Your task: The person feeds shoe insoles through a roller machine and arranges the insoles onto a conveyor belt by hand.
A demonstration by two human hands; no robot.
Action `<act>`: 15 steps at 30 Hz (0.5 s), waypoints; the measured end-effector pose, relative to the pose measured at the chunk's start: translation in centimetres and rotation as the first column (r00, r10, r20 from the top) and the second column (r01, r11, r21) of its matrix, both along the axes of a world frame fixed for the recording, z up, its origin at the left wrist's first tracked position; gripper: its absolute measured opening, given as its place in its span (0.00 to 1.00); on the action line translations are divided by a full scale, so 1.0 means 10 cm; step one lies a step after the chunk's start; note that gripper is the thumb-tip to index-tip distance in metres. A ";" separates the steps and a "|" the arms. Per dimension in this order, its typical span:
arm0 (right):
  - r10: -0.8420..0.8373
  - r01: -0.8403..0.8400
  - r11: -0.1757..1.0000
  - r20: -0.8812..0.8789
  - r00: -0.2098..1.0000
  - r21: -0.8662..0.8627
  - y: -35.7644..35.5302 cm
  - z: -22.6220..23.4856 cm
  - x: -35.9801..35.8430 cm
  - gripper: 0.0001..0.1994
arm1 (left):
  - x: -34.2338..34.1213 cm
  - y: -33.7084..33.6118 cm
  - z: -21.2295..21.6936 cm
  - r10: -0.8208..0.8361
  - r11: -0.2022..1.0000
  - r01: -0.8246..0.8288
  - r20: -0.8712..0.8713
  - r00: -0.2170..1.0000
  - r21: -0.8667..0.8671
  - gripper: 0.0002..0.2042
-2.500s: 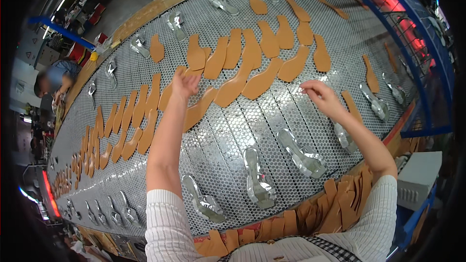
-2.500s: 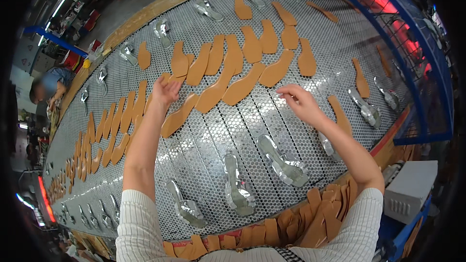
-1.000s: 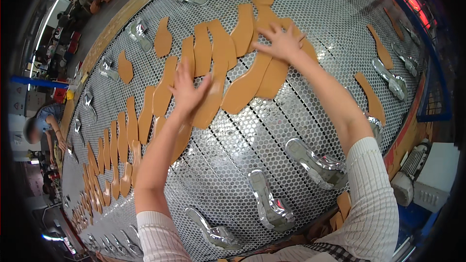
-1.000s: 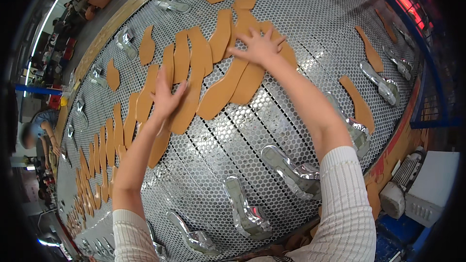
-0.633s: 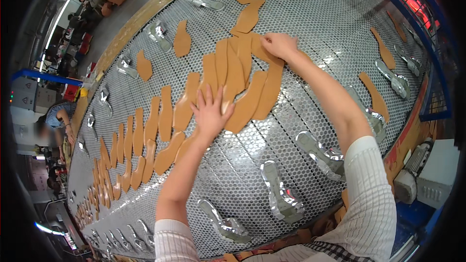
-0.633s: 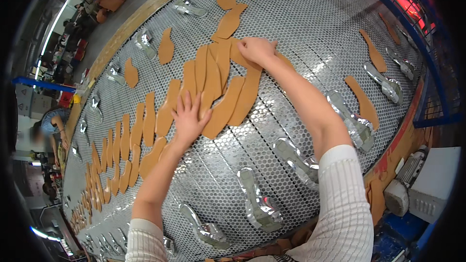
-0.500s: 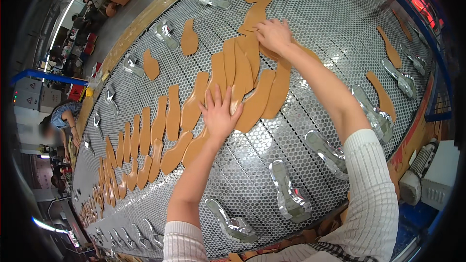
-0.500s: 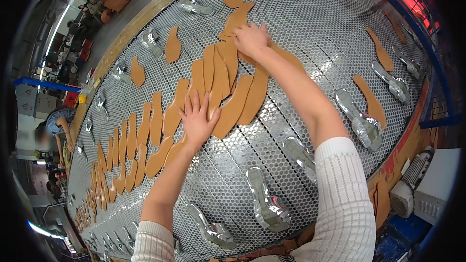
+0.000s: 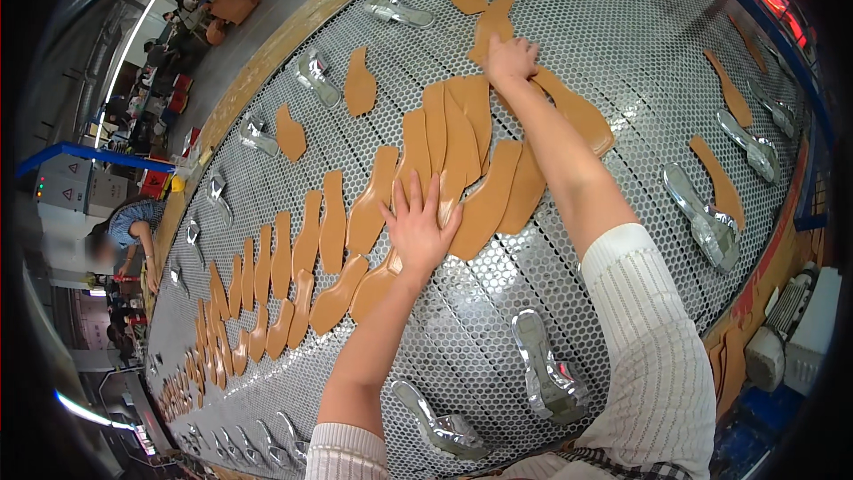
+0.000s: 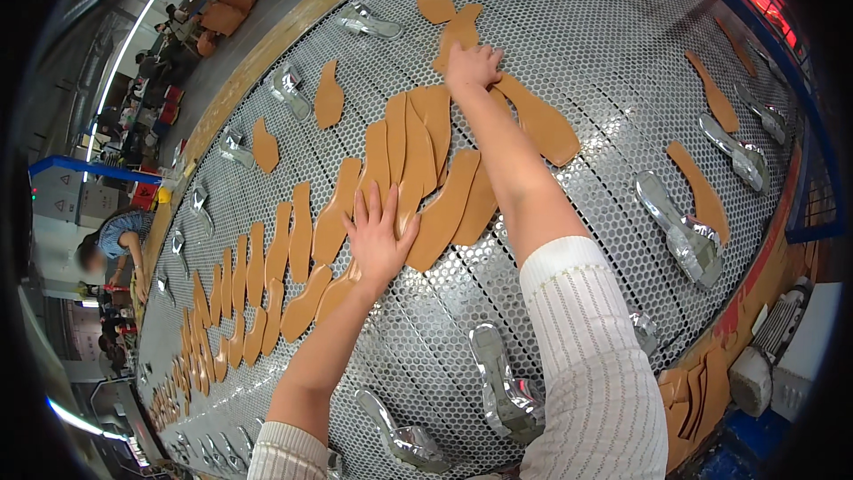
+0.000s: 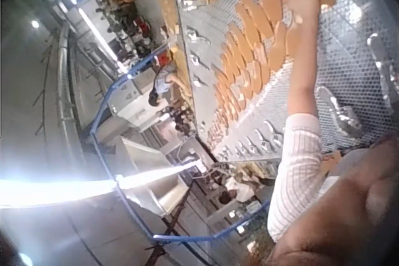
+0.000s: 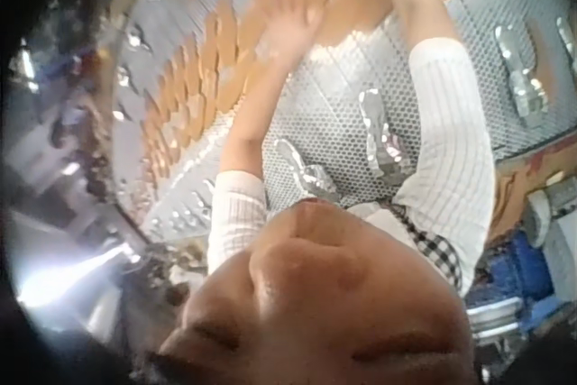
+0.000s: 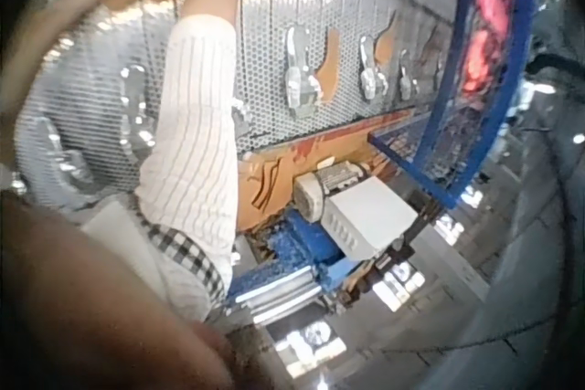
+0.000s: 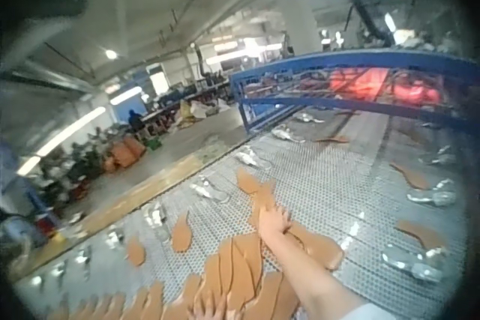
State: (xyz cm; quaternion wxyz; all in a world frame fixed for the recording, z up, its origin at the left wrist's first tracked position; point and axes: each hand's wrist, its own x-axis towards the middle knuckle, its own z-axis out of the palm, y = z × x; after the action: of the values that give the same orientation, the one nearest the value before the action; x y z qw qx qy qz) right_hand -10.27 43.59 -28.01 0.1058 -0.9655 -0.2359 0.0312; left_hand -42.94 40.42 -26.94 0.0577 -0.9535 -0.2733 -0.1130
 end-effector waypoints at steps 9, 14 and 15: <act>-0.020 0.101 0.917 -0.209 0.978 0.385 -0.52 -0.03 0.35 0.14 | -0.09 0.05 -0.02 0.015 1.000 -0.014 0.009 1.000 -0.008 0.29; -0.025 0.214 0.617 -0.253 0.967 0.757 -0.61 -0.12 0.81 0.17 | -0.09 0.05 -0.04 0.019 1.000 -0.019 -0.011 1.000 0.007 0.29; -0.049 0.224 0.622 -0.248 0.967 0.750 -0.75 -0.20 1.06 0.17 | -0.02 0.02 -0.06 0.009 1.000 -0.009 -0.008 1.000 0.007 0.29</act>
State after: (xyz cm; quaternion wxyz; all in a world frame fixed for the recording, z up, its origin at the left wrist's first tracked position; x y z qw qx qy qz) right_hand 0.35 36.06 -30.05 0.5342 -0.8334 -0.1402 0.0177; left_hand -43.11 40.60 -27.56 0.0625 -0.9525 -0.2771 -0.1096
